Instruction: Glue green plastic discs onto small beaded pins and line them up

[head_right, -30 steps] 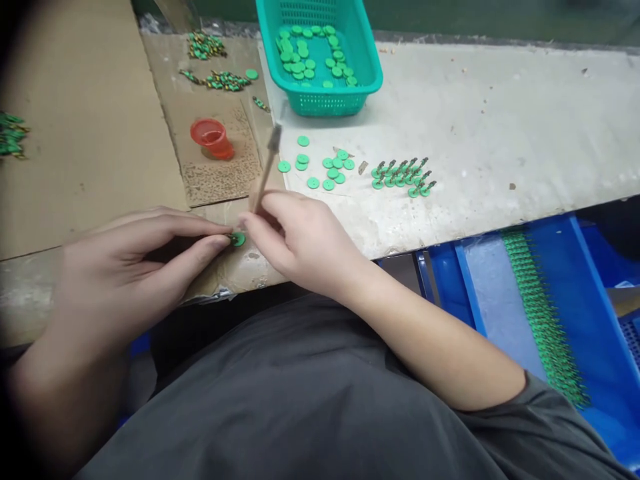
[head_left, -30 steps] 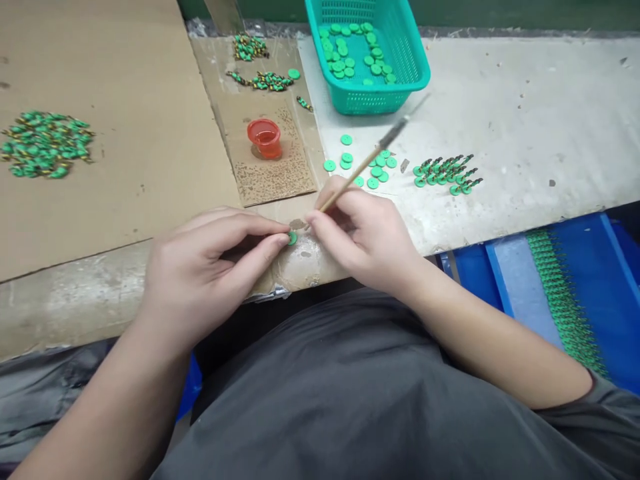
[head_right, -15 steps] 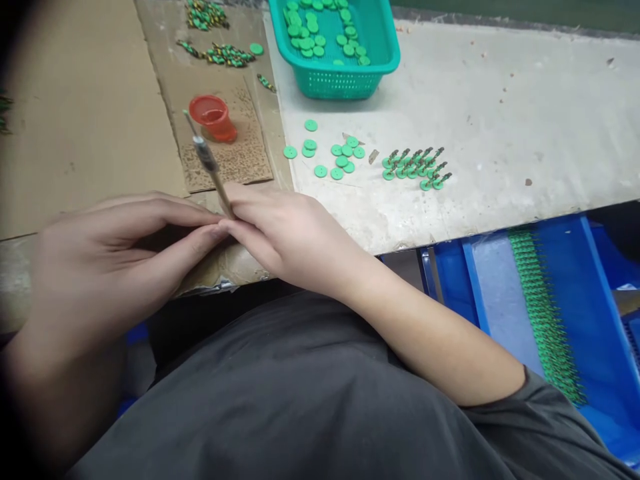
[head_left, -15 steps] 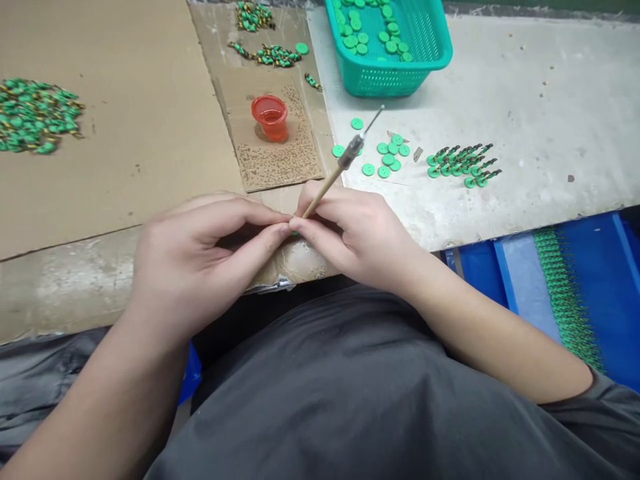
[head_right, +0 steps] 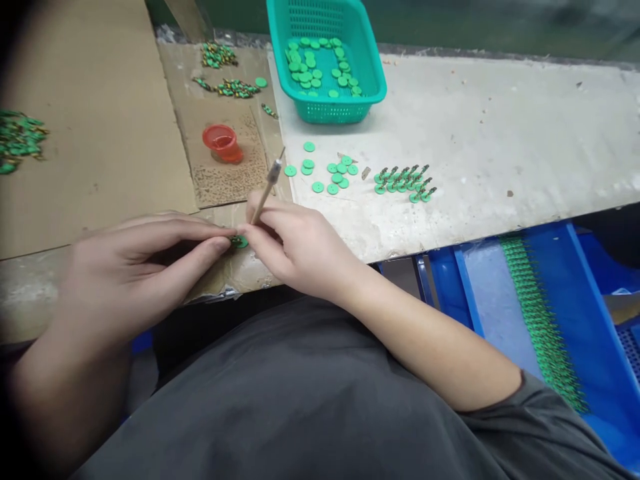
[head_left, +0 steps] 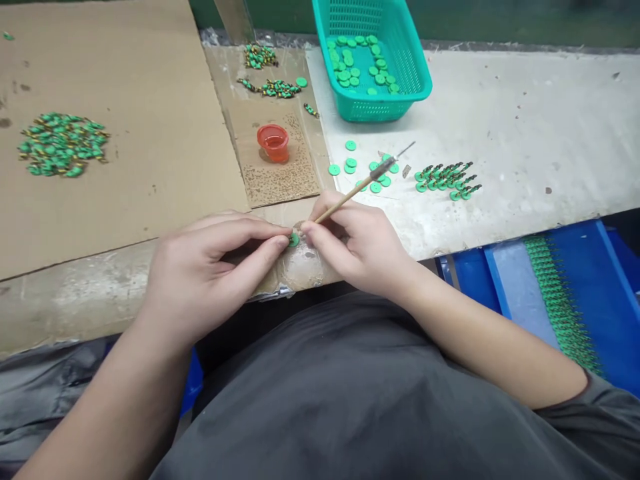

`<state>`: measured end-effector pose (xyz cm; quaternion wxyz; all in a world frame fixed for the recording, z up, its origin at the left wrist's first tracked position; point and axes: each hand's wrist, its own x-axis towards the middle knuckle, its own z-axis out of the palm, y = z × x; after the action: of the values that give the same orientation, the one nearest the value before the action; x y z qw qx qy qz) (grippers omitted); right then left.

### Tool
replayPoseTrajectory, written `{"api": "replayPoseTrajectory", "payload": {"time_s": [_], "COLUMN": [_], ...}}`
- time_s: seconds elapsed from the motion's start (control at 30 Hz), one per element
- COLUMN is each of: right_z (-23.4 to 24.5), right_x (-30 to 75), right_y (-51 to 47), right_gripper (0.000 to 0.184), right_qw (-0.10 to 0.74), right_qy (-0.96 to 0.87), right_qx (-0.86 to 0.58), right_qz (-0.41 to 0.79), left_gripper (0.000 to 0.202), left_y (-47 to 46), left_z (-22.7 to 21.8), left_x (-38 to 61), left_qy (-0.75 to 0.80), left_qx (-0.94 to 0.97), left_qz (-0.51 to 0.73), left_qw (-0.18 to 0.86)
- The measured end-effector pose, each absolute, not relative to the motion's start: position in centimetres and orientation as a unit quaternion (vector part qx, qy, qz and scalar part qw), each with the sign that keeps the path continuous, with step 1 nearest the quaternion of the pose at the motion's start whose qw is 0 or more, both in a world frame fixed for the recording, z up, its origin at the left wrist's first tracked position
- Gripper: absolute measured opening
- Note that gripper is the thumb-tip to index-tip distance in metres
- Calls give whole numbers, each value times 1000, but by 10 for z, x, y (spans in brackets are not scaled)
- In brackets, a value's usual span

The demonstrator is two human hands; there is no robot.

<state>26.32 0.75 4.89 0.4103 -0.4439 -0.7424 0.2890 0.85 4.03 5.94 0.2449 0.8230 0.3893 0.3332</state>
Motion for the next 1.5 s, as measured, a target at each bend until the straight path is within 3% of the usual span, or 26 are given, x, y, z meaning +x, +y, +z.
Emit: {"api": "replayPoseTrajectory", "payload": {"time_s": [0.17,0.4,1.13,1.3,1.5], "right_z": [48,49,51,49,56], "right_x": [265,266,259,258,266], "right_y": [7,9,11,2,-12], "right_gripper": [34,27,24,24,8], "right_qw": [426,419,347,408,490], "right_qy": [-732,-761,-813,-745,-624], "right_qx": [-440,-407,-385,-440,-489], "right_qz": [299,283,267,291,361], "left_gripper": [14,8,15,12,16], "left_y": [41,46,46,45,38], "left_z": [58,52,55,56,60], "left_x": [6,5,9,6,6], "left_qy": [370,330,316,345,369], "left_qx": [851,884,886,869,843], "left_qz": [315,296,301,300,308], "left_qw": [198,146,153,192,240]}}
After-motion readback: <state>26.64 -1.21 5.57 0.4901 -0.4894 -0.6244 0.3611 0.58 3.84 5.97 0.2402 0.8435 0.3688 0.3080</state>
